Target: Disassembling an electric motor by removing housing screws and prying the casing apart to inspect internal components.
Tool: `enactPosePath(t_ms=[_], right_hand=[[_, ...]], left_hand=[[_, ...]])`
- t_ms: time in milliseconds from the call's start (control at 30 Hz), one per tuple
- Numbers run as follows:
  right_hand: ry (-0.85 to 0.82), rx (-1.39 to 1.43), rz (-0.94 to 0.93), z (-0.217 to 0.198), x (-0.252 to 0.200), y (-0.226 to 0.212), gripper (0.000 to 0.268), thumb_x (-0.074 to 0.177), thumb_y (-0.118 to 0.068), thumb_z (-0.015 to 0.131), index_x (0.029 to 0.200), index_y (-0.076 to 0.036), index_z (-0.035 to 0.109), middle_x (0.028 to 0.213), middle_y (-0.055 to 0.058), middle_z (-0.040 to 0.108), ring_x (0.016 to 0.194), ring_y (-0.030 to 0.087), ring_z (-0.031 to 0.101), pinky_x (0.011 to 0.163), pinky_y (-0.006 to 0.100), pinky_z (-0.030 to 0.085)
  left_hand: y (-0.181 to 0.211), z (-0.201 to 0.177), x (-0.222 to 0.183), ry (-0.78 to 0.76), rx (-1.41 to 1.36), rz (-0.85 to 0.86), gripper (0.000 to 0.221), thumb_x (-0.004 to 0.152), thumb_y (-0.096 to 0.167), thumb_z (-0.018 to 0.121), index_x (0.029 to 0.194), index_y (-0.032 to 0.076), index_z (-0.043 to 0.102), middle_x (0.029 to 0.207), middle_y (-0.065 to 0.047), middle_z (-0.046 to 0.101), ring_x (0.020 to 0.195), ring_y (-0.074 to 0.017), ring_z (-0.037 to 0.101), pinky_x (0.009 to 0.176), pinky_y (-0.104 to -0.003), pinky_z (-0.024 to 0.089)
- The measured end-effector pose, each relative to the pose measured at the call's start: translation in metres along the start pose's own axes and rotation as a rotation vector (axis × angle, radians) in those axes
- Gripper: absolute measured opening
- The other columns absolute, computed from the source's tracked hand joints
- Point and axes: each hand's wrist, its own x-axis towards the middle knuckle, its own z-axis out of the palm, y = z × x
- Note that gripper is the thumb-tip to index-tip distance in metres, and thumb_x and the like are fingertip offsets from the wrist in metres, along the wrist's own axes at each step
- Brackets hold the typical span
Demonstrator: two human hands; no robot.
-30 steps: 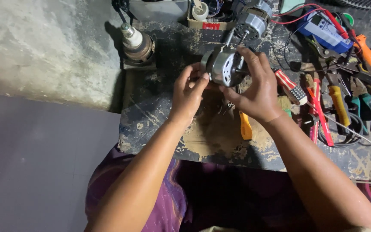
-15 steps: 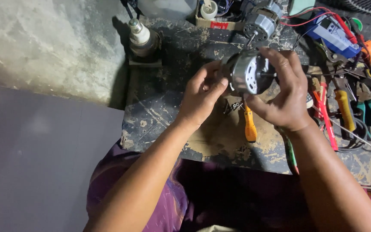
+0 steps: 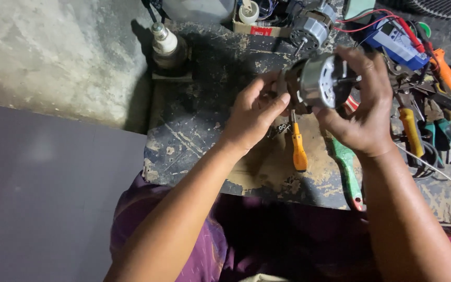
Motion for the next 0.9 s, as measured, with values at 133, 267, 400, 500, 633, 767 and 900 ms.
enactPosePath(t_ms=[133, 267, 400, 500, 633, 767, 900], right_hand=[[-0.077, -0.017, 0.106, 0.009, -0.006, 0.005, 0.077, 0.083, -0.035, 0.064, 0.146, 0.006, 0.048, 0.141, 0.028, 0.059, 0.135, 0.042, 0.054, 0.125, 0.063, 0.029], [-0.096, -0.019, 0.068, 0.017, -0.010, 0.007, 0.079, 0.081, -0.024, 0.076, 0.146, 0.012, 0.049, 0.121, 0.023, 0.049, 0.115, 0.037, 0.054, 0.105, 0.050, 0.051], [-0.102, -0.074, 0.077, 0.016, -0.007, 0.005, 0.080, 0.081, -0.027, 0.075, 0.148, 0.009, 0.051, 0.121, 0.020, 0.049, 0.115, 0.037, 0.056, 0.102, 0.050, 0.050], [-0.124, -0.086, 0.132, 0.012, -0.010, 0.009, 0.081, 0.079, -0.029, 0.075, 0.147, 0.008, 0.051, 0.119, 0.020, 0.048, 0.110, 0.037, 0.056, 0.093, 0.047, 0.048], [-0.126, -0.112, 0.106, 0.012, -0.012, 0.012, 0.082, 0.080, -0.029, 0.075, 0.149, 0.006, 0.049, 0.126, 0.023, 0.054, 0.110, 0.035, 0.049, 0.092, 0.047, 0.043], [-0.082, -0.057, 0.110, 0.014, -0.013, 0.016, 0.083, 0.077, -0.027, 0.081, 0.147, 0.005, 0.052, 0.117, 0.025, 0.050, 0.104, 0.044, 0.056, 0.085, 0.053, 0.046], [-0.045, -0.034, 0.127, 0.017, -0.017, 0.019, 0.087, 0.072, -0.025, 0.089, 0.149, -0.001, 0.055, 0.113, 0.027, 0.052, 0.092, 0.047, 0.060, 0.072, 0.055, 0.049]], left_hand=[[-0.016, -0.002, 0.005, 0.056, -0.045, -0.132, 0.044, 0.089, 0.021, 0.067, 0.130, 0.006, 0.060, 0.108, -0.010, 0.070, 0.077, -0.0179, 0.072, 0.066, -0.027, 0.062], [-0.017, -0.003, 0.011, 0.153, 0.152, -0.150, 0.052, 0.077, 0.019, 0.062, 0.128, 0.007, 0.064, 0.120, -0.011, 0.073, 0.111, -0.0233, 0.068, 0.091, -0.033, 0.061], [-0.030, -0.008, 0.017, 0.142, 0.096, -0.093, 0.057, 0.073, 0.005, 0.059, 0.130, 0.003, 0.062, 0.123, -0.011, 0.071, 0.115, -0.0202, 0.065, 0.098, -0.030, 0.054], [-0.040, -0.016, 0.022, 0.152, 0.470, 0.014, 0.046, 0.070, 0.011, 0.066, 0.115, 0.008, 0.070, 0.105, -0.008, 0.061, 0.092, -0.0182, 0.063, 0.079, -0.030, 0.055], [-0.050, -0.019, 0.030, 0.167, 0.420, 0.150, 0.042, 0.062, -0.004, 0.059, 0.102, 0.000, 0.074, 0.092, -0.009, 0.070, 0.086, -0.0177, 0.066, 0.072, -0.026, 0.056], [-0.051, -0.017, 0.028, 0.194, 0.555, 0.056, 0.056, 0.062, -0.003, 0.068, 0.117, 0.002, 0.064, 0.117, -0.017, 0.051, 0.115, -0.0322, 0.062, 0.101, -0.036, 0.052], [-0.045, -0.009, 0.023, 0.125, 0.606, 0.122, 0.072, 0.057, 0.002, 0.076, 0.126, -0.001, 0.054, 0.117, -0.022, 0.056, 0.116, -0.0391, 0.061, 0.098, -0.045, 0.055]])
